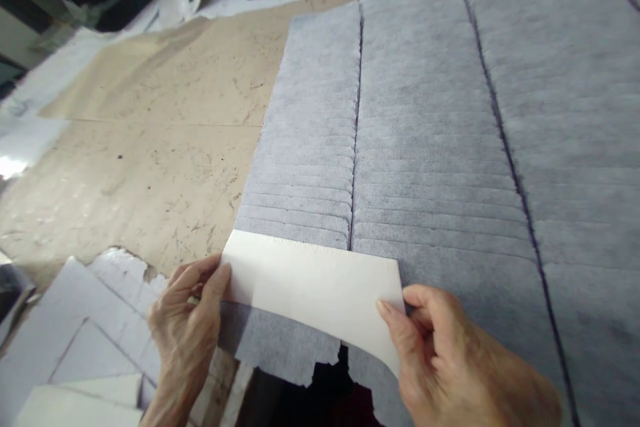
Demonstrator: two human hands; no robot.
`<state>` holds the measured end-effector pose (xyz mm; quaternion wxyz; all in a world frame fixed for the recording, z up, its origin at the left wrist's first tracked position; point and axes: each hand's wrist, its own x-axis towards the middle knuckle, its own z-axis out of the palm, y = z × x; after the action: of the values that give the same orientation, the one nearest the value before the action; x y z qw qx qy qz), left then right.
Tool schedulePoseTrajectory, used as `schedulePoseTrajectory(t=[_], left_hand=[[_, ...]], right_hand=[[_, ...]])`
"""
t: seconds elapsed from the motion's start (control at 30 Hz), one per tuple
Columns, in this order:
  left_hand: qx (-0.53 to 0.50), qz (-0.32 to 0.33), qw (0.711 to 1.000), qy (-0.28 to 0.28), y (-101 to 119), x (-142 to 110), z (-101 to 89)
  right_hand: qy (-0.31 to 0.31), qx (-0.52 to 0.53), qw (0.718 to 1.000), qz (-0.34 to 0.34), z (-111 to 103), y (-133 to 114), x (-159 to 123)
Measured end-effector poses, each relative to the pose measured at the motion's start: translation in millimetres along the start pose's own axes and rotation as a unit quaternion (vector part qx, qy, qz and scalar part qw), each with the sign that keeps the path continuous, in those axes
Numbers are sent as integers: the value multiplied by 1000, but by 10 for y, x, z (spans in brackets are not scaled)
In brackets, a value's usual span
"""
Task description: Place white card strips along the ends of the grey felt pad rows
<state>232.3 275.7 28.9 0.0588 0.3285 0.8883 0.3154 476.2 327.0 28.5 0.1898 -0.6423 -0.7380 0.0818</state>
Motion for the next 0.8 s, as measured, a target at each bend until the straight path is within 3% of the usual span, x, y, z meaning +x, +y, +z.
schedulePoseTrajectory(t=[0.1, 0.17, 0.8], left_hand=[[38, -11, 999, 2, 6, -1, -9], [57, -18, 998, 0, 17, -2, -18], [65, -49, 997, -8, 136, -20, -29]], right_hand=[[9, -3, 996, -87, -63, -81, 55], [14, -5, 995, -99, -82, -104, 72], [2, 29, 997, -73, -60, -76, 65]])
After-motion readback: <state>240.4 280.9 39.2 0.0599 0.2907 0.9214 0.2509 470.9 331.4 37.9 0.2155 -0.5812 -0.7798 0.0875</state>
